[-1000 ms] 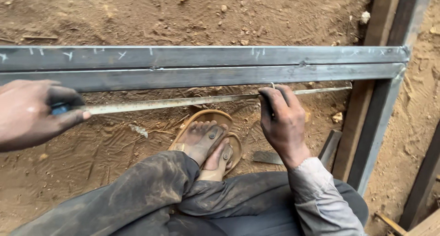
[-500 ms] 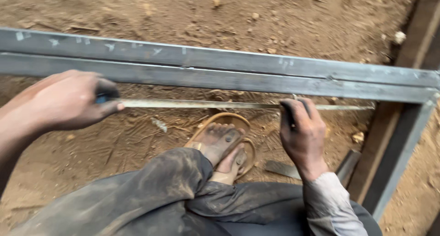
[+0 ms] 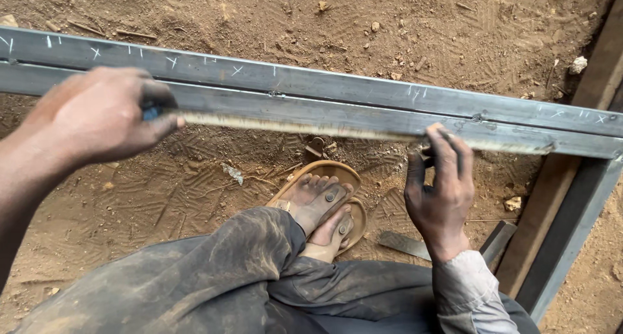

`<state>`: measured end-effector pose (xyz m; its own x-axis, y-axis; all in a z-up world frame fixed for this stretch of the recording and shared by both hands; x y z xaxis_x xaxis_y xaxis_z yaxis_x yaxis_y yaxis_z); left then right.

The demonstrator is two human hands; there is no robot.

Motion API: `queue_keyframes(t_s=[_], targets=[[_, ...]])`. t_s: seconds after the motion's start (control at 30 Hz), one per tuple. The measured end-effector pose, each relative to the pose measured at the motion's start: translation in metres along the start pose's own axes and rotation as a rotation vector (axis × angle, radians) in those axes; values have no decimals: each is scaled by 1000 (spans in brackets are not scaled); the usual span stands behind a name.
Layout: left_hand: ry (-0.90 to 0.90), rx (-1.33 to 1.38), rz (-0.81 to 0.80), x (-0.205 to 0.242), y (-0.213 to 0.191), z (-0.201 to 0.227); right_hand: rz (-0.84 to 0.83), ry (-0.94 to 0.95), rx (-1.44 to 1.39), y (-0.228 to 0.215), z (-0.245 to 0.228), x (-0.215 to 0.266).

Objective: The person measures and marks a metal frame using a tape measure and a marker. They repeatedly measure intervals along the frame and make marks at specific points.

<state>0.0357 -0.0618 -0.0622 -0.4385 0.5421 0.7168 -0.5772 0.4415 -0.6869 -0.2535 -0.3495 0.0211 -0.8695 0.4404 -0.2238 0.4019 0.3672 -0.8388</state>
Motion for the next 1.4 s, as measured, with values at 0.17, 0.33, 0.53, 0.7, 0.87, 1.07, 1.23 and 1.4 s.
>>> queue_keyframes(t_s=[0.17,0.33,0.53,0.7,0.87,1.07,1.23,1.4], targets=[[-175,-156,43,-2,-39,-16,78,1,-69,-8,3,6],[23,-135,349,-11,-82,4,2,21,-116,2,6,5],[65,13,303,-16,-77,-6,-24,37,-163,4,3,2],[56,38,337,-13,-77,-10,-82,63,-138,10,0,-1],[20,46,354,-18,-72,-19,-127,38,-138,12,-6,-2],[-26,-2,355,-27,-68,-18,-180,16,-156,21,-8,0],[108,237,438,-10,-75,37,-258,-11,-126,30,-22,-7],[119,624,97,-5,-13,119,-329,72,-591,45,-75,-17]])
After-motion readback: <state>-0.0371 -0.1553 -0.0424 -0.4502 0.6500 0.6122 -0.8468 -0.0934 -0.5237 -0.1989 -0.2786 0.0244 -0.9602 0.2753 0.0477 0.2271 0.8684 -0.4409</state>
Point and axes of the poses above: each hand's wrist, its own x-axis away from the middle knuckle, its own y-axis out of the palm, z = x × y, the point moved 10 cm from there along -x, towards the middle knuckle, and after that the axes turned 4 degrees about -x, right-handed, at the moved point
